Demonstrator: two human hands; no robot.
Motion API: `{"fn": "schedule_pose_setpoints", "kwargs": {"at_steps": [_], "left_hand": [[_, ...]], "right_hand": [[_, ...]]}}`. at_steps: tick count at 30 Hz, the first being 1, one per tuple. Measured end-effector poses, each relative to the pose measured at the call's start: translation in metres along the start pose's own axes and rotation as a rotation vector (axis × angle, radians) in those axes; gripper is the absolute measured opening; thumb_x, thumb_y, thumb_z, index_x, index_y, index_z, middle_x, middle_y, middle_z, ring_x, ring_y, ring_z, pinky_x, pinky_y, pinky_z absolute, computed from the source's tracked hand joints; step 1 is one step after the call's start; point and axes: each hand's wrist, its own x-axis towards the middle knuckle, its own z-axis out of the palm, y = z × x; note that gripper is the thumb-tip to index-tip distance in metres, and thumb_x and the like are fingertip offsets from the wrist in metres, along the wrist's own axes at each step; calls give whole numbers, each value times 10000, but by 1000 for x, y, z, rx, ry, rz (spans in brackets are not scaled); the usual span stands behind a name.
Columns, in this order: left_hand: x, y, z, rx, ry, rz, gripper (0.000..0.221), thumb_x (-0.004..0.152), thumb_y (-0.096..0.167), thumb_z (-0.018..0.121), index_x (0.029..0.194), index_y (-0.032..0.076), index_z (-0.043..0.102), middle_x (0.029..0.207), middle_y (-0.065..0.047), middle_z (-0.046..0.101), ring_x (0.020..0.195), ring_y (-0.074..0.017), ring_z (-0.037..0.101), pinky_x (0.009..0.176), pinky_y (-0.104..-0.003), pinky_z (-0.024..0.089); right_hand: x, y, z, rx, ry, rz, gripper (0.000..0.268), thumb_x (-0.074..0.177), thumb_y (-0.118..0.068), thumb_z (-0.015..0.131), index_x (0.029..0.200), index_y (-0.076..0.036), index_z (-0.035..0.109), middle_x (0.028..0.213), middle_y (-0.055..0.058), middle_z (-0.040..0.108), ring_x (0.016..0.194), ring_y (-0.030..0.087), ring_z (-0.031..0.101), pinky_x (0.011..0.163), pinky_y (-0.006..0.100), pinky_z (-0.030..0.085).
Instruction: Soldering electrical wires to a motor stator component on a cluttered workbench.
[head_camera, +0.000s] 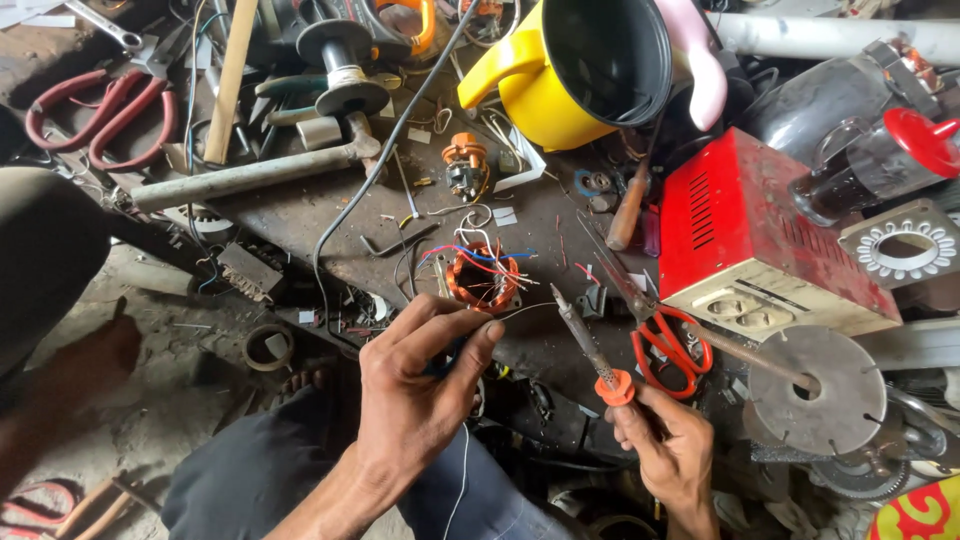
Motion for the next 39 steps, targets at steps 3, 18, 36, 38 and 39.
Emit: {"fn": "schedule_pose_setpoints", "kwargs": {"at_steps": [3,18,36,38,39], "left_hand": [[0,-1,2,7,-2,0,94,932,121,733,990,55,767,882,-35,686,754,-118,661,688,-235,515],[1,-8,5,62,-3,-7,84,935,112,733,993,69,775,871,-19,679,756,-114,657,693,-245,510],[1,-8,7,72,-10,-15,82,922,118,745,984,74,778,879,-11,702,770,-112,671,700,-243,517],[1,-9,7,79,-5,-12,75,923,113,742,976,70,773,875,-13,695,768,-115,671,698,-247,516],[1,-9,7,84,-2,-9,77,928,117,736,976,70,774,873,-13,691,766,-115,666,699,-248,513]], "right_hand": [[1,1,0,-11,3,-15,296,927,-258,640,1036,-20,776,625,66,727,449,118,603,422,221,536],[1,-5,-1,-20,-16,-31,295,942,-269,621,1005,-27,779,613,37,696,439,111,577,438,213,508],[1,-3,-2,-20,-21,-48,311,946,-283,618,984,-20,780,629,33,722,443,111,599,437,211,530],[1,-4,-1,-23,-22,-48,301,945,-277,619,977,-24,778,625,31,720,441,110,597,439,210,532],[1,-6,-1,-18,-24,-29,296,941,-272,624,985,-23,778,611,35,705,442,109,582,441,211,516]]}}
